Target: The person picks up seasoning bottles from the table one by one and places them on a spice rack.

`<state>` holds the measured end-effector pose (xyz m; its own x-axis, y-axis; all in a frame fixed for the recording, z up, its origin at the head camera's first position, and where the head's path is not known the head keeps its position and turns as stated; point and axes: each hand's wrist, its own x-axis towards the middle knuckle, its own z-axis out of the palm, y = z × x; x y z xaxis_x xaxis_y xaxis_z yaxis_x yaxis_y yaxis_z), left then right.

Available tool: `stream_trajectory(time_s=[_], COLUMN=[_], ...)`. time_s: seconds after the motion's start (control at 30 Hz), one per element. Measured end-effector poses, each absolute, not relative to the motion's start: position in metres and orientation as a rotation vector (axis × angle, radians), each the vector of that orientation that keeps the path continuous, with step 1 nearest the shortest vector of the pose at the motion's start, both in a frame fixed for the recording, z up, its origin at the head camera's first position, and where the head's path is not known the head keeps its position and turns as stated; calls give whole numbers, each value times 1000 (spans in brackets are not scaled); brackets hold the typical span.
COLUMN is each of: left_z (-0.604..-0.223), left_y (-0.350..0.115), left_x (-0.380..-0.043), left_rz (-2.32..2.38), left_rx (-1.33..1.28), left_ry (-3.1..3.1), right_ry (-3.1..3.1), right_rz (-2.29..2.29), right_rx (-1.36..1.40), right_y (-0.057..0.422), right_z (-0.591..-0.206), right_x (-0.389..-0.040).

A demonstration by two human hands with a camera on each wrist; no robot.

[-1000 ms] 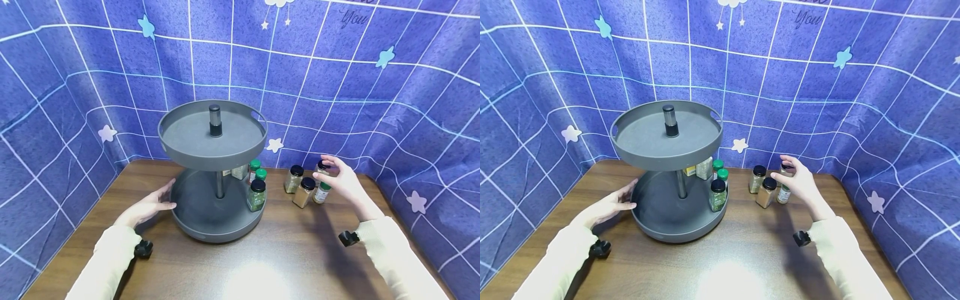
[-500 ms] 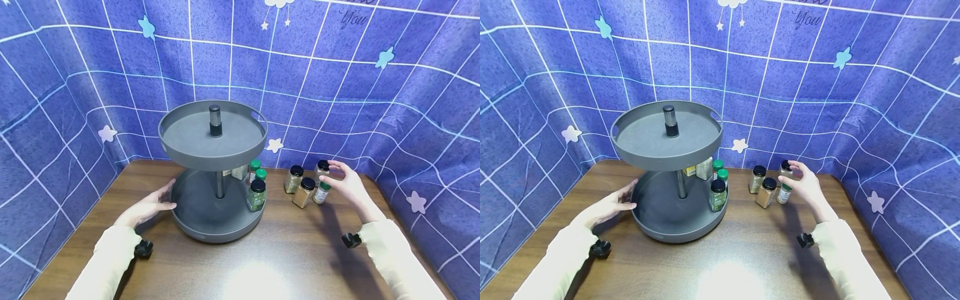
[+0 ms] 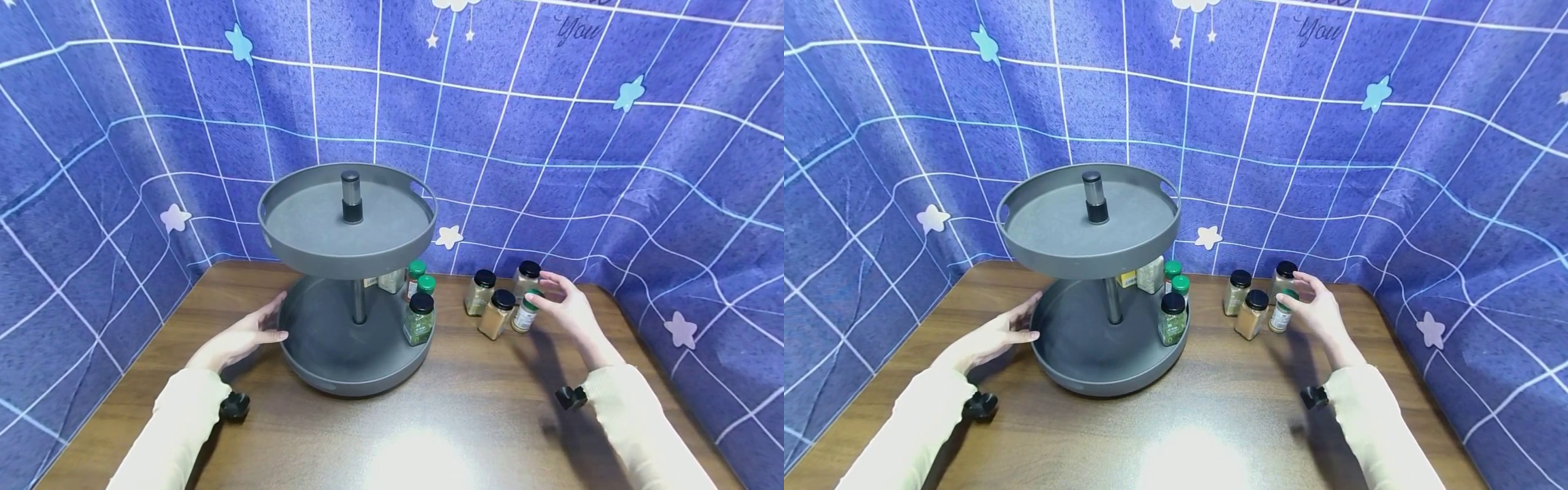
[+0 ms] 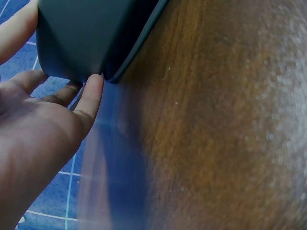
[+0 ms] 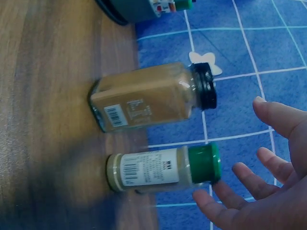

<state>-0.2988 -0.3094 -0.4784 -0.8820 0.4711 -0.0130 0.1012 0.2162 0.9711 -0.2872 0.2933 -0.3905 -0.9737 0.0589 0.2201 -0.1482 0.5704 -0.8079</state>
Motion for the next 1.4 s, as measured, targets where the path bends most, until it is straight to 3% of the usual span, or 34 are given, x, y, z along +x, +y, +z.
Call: stream_trajectory(time_s=[0.53,0.93,1.4], left_z=[-477,-477,-477], left_y=[-309,-308,-309], left_x=[-298,-298,-297], left_rz=[1706,1697,1711], left_rx=[533,533,537], left_ry=[2200,2219,2201], right_ry=[-2255,-2349,-2257], right_rz=[1919,1927,2069], right_rx=[32,-252,-325], right_y=[307,289,292], right_z=[-444,-433,-440], right_x=[-308,-301,-301])
